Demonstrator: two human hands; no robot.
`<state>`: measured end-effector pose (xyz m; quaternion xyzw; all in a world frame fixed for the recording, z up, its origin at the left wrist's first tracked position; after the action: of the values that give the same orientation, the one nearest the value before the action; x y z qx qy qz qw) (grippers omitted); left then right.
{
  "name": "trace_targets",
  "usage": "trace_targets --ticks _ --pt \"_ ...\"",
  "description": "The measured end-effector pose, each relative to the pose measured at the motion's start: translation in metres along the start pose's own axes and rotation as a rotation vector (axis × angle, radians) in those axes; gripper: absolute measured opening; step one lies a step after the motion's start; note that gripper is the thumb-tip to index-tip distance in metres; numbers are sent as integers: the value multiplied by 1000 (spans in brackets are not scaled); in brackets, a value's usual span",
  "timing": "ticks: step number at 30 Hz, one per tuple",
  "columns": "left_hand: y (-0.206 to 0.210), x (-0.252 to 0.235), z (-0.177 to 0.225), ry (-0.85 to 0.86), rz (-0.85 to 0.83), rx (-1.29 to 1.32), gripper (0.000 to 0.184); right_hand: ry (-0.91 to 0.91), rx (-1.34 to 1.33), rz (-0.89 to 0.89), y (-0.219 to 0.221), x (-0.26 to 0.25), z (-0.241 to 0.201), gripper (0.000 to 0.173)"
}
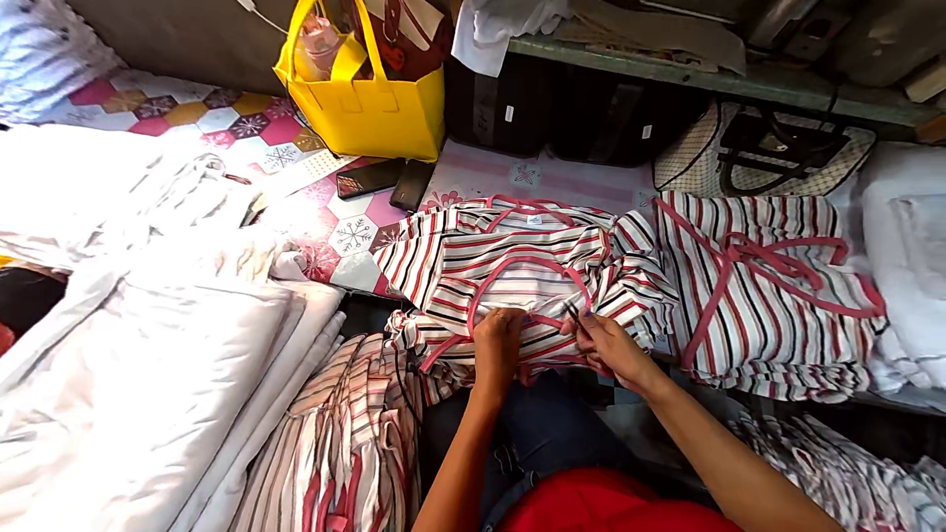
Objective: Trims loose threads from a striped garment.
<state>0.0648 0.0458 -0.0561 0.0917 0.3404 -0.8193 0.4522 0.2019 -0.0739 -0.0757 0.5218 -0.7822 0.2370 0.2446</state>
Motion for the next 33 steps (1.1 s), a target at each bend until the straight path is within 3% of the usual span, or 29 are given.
trace_targets --ticks 4,8,15,24,26,29,30,33 --pt "-2 9 -6 -103 -1 138 13 175 -209 -263 20 7 3 47" --pt "-4 18 -4 -123 19 182 14 285 -209 -367 37 2 10 44" --pt "-3 21 1 -72 50 220 12 337 -177 -370 51 -10 11 44" --pt "-2 27 -3 -83 65 245 12 243 -143 -281 49 -21 9 37" --pt "-1 29 -1 -74 -24 148 12 241 -145 -269 47 -19 9 37" --pt "3 33 14 -191 -368 -61 18 201 -156 -225 34 -9 1 37" --pt "1 31 24 -186 -364 -105 19 172 -156 -207 28 -5 -4 38" --pt "1 12 51 -28 -98 -215 26 84 -154 -184 18 1 -19 40"
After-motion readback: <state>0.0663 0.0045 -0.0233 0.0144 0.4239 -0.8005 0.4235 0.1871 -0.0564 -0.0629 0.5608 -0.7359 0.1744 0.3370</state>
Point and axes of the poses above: each hand's wrist, its own x-axis away from the middle knuckle, its own y-axis out of the palm, z = x × y, the point moved 10 cm from there along -x, towards the middle knuckle, and after that the axes turned 13 degrees about y, right-handed, at the moved point
